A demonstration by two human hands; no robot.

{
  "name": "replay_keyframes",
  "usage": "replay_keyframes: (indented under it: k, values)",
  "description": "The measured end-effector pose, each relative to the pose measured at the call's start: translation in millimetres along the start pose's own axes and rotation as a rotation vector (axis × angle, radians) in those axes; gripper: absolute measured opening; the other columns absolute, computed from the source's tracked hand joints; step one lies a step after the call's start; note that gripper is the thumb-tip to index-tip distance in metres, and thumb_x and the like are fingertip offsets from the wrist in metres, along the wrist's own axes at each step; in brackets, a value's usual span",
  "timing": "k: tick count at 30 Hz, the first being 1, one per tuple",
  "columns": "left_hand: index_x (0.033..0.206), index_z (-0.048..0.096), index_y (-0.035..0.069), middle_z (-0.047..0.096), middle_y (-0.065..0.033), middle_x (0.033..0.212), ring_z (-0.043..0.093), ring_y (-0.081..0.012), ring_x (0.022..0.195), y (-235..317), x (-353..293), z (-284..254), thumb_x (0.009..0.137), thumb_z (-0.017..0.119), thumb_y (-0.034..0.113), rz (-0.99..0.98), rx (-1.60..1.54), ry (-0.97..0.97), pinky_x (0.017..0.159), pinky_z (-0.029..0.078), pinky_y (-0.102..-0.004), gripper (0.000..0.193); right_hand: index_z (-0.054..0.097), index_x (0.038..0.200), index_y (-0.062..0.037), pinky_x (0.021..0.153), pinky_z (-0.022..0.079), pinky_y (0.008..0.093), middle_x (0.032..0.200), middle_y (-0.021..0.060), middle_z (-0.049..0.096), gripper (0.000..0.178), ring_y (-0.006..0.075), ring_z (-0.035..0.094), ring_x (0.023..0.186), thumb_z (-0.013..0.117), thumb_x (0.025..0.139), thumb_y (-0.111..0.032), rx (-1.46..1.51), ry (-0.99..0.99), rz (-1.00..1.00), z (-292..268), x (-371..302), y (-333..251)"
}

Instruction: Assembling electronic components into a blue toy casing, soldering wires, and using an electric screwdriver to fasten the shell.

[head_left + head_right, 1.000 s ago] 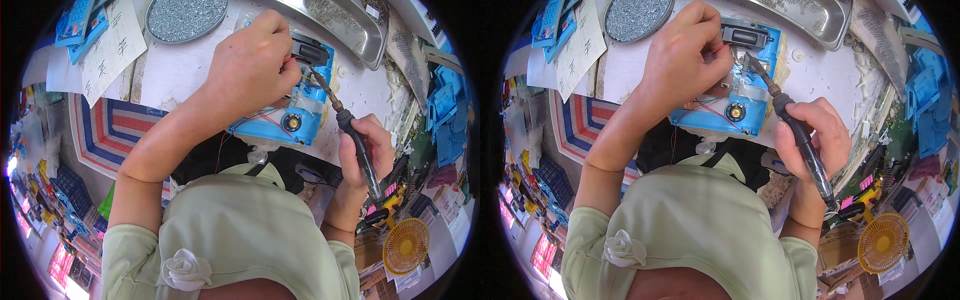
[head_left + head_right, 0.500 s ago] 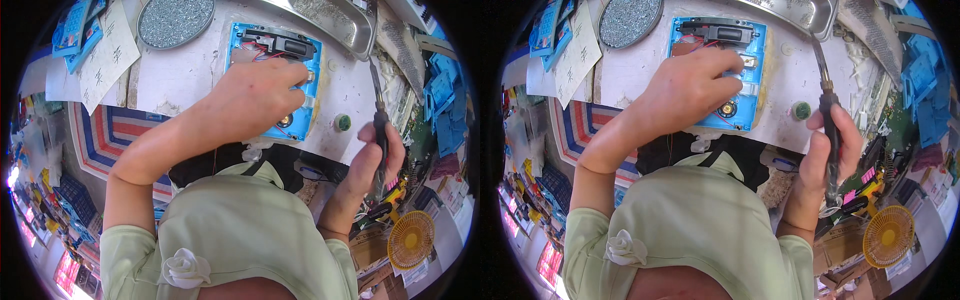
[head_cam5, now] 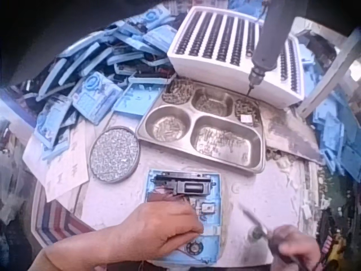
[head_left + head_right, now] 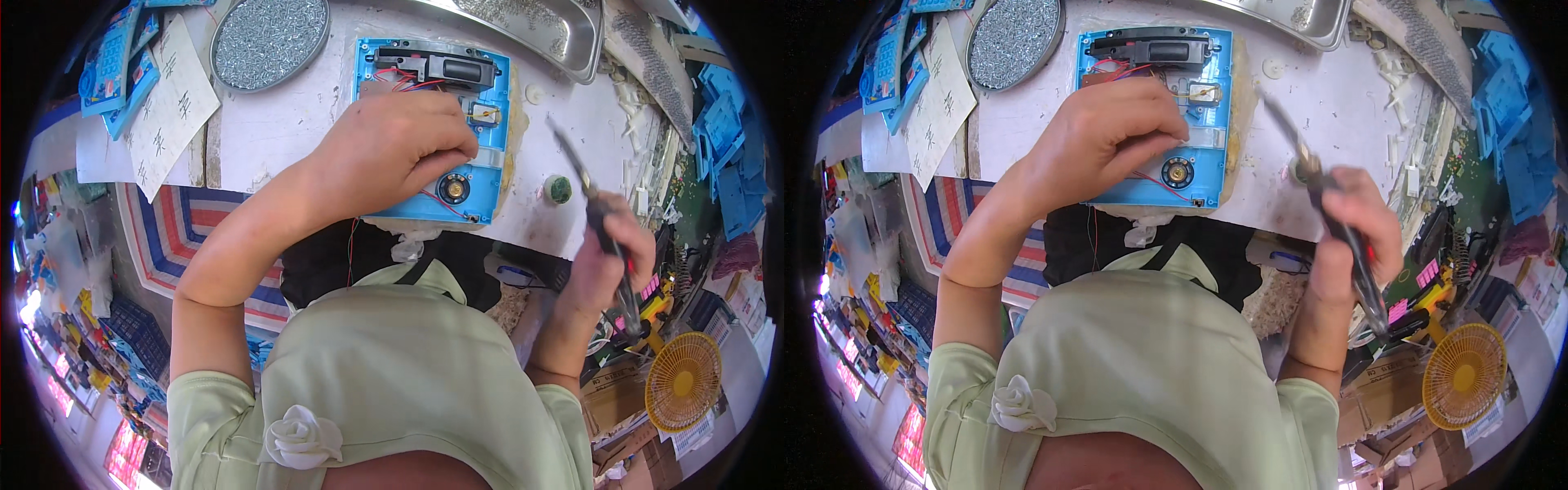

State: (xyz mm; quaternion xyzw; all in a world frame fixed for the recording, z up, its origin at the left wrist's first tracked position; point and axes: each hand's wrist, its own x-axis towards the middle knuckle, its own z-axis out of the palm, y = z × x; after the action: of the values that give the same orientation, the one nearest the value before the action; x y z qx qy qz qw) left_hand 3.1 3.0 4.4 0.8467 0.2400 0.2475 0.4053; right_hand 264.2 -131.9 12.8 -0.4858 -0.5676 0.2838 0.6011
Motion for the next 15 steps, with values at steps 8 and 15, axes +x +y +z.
replay_keyframes:
  k: [8,15]
  values:
    - [0.090,0.064,0.006,0.061,-0.0069,0.105,0.064,-0.0284,0.091,5.8,-3.5,-0.2,0.081,0.073,0.004,0.088,0.175,-0.052,0.074,0.054,-0.0378,0.013,0.068,0.097,0.0042,0.061,0.040,0.0308,0.076,0.0104,0.060,0.025,0.0188,0.052,0.066,0.069,0.087,-0.019,0.046,-0.283,0.179,-3.3,9.3,-11.1]
    - [0.089,0.062,0.006,0.061,-0.0066,0.104,0.064,-0.0283,0.092,4.8,-4.8,-1.6,0.081,0.072,0.004,0.079,0.185,-0.065,0.074,0.054,-0.0384,0.013,0.070,0.095,0.0030,0.054,0.036,0.0297,0.069,0.0076,0.059,0.018,0.0167,0.050,0.059,0.068,0.085,-0.012,0.024,-0.403,0.165,6.7,27.9,-1.3]
